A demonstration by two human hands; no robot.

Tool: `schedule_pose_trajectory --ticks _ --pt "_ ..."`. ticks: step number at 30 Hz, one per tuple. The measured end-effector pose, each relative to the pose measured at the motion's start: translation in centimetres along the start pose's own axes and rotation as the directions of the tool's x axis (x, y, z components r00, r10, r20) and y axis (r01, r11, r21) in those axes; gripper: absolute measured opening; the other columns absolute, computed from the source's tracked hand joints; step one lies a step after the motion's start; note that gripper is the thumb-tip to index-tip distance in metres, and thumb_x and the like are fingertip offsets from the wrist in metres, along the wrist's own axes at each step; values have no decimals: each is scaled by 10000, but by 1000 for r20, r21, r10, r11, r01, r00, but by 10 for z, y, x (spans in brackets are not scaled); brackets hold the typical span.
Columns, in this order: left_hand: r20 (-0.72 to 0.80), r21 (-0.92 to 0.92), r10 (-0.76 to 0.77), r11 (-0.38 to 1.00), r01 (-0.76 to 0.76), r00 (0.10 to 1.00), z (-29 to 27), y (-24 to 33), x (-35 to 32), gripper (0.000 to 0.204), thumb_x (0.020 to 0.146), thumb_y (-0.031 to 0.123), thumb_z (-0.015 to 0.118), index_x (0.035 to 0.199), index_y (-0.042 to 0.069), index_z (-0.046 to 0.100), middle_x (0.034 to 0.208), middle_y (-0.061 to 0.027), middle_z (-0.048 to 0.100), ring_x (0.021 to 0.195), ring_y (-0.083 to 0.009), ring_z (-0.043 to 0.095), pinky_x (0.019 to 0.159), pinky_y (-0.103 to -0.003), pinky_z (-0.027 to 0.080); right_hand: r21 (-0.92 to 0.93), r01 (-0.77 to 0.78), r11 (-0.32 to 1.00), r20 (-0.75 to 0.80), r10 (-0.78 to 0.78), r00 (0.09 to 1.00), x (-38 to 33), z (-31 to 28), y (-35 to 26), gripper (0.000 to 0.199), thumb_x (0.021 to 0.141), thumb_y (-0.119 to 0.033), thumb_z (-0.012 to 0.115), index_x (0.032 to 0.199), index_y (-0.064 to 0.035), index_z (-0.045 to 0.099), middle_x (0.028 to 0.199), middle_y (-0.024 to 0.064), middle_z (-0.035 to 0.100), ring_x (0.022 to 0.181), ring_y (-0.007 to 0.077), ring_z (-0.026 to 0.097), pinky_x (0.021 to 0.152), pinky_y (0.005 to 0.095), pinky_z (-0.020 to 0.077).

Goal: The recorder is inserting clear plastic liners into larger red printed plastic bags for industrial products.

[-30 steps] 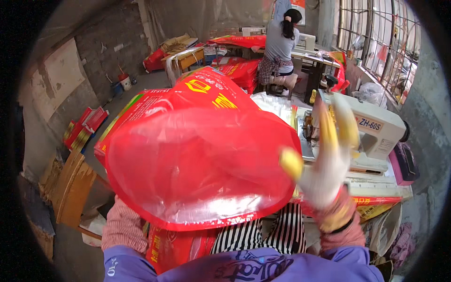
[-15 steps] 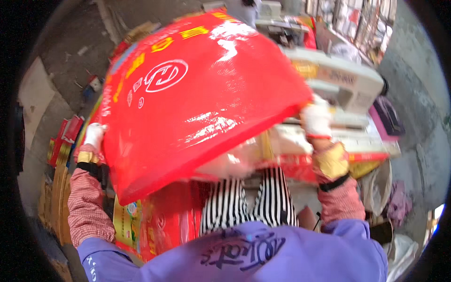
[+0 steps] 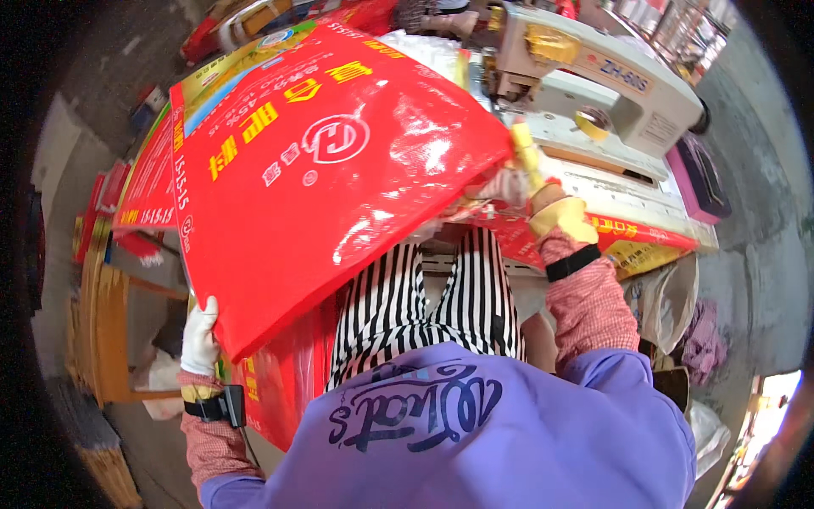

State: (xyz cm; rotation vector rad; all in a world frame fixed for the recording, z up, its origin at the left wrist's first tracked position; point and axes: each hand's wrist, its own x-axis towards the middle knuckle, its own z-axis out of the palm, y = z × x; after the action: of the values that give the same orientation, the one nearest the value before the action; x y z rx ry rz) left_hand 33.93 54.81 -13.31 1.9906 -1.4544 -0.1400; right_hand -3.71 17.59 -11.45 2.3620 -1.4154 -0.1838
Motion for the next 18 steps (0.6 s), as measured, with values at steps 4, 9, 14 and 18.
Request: schedule_pose_trajectory --ticks 4,9,14,18 --pt "-23 -266 -321 915 304 947 -30 24 -40 276 926 202 443 1025 -12 587 961 -120 618 798 -229 598 685 -330 463 821 -2 571 163 -231 959 61 21 23 362 821 -430 570 911 -80 589 689 125 594 564 272 579 485 395 463" --pt "59 -707 -812 376 599 581 57 -26 -88 294 848 323 603 994 68 586 706 38 538 537 -76 468 480 -238 368 625 -621 -473 317 -573 756 155 62 -97 520 837 -522 523 1073 -61 562 851 121 628 696 285 584 592 410 474" --pt "357 -726 -921 -169 667 156 184 -13 -120 344 892 389 536 769 69 559 512 -28 483 459 -171 499 456 -323 413 652 -635 -415 331 -598 730 191 45 -169 247 889 -348 529 1012 -134 545 775 65 620 522 233 538 436 344 452" --pt "168 368 -908 419 830 384 199 -41 -268 283 870 338 557 909 61 598 658 -132 603 618 -271 620 590 -382 498 643 -763 -69 577 -611 542 122 65 -264 345 863 -442 542 761 -112 534 566 65 493 467 240 450 418 409 352"
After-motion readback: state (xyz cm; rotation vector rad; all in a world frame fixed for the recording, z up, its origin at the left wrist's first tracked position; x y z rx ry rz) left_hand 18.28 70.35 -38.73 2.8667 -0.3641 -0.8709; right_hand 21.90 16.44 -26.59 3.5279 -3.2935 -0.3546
